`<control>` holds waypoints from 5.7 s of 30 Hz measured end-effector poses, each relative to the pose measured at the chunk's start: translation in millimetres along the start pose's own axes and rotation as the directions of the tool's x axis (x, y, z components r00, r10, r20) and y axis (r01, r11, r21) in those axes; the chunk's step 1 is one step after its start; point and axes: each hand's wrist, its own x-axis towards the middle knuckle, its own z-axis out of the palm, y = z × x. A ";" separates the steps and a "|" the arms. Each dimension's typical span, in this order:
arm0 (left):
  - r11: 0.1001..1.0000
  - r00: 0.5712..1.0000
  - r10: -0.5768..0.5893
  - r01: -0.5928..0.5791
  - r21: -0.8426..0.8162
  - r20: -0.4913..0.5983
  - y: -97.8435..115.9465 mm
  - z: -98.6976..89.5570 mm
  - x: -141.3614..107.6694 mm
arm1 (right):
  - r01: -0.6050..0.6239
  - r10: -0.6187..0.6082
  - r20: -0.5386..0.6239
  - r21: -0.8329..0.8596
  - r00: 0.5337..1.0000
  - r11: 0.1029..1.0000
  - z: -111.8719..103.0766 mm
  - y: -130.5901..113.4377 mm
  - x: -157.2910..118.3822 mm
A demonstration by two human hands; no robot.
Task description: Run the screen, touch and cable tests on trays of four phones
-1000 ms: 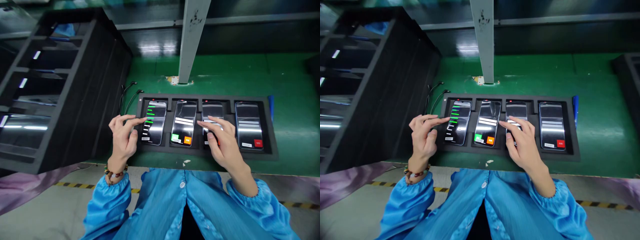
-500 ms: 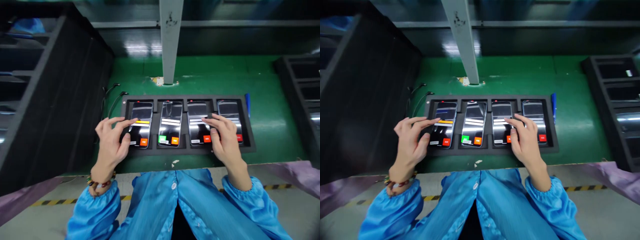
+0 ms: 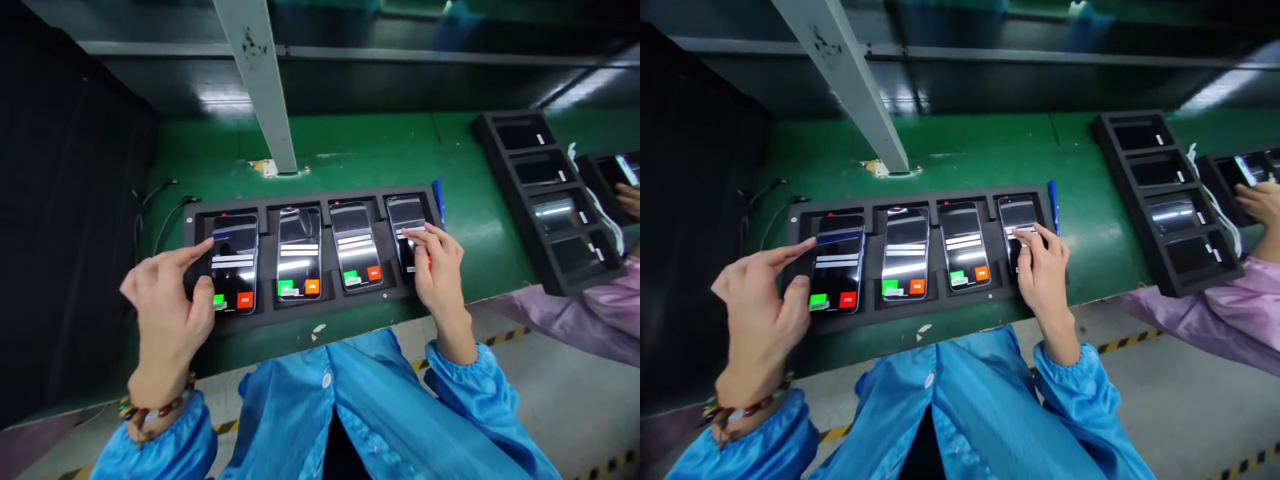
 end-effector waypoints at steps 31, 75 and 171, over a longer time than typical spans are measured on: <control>0.958 0.978 -0.201 0.208 0.198 -0.058 38.8 15.0 10.4 | -0.105 0.070 -0.195 -0.174 0.978 0.979 35.4 16.7 50.8; 0.992 0.997 0.071 -0.074 -0.104 -0.033 97.1 41.1 15.3 | 0.120 -0.121 0.038 0.038 0.992 0.992 52.5 -87.2 30.7; 0.987 0.983 -0.155 0.150 0.057 0.096 30.7 41.5 37.6 | -0.137 0.136 0.026 0.025 0.990 0.990 1.6 12.8 9.9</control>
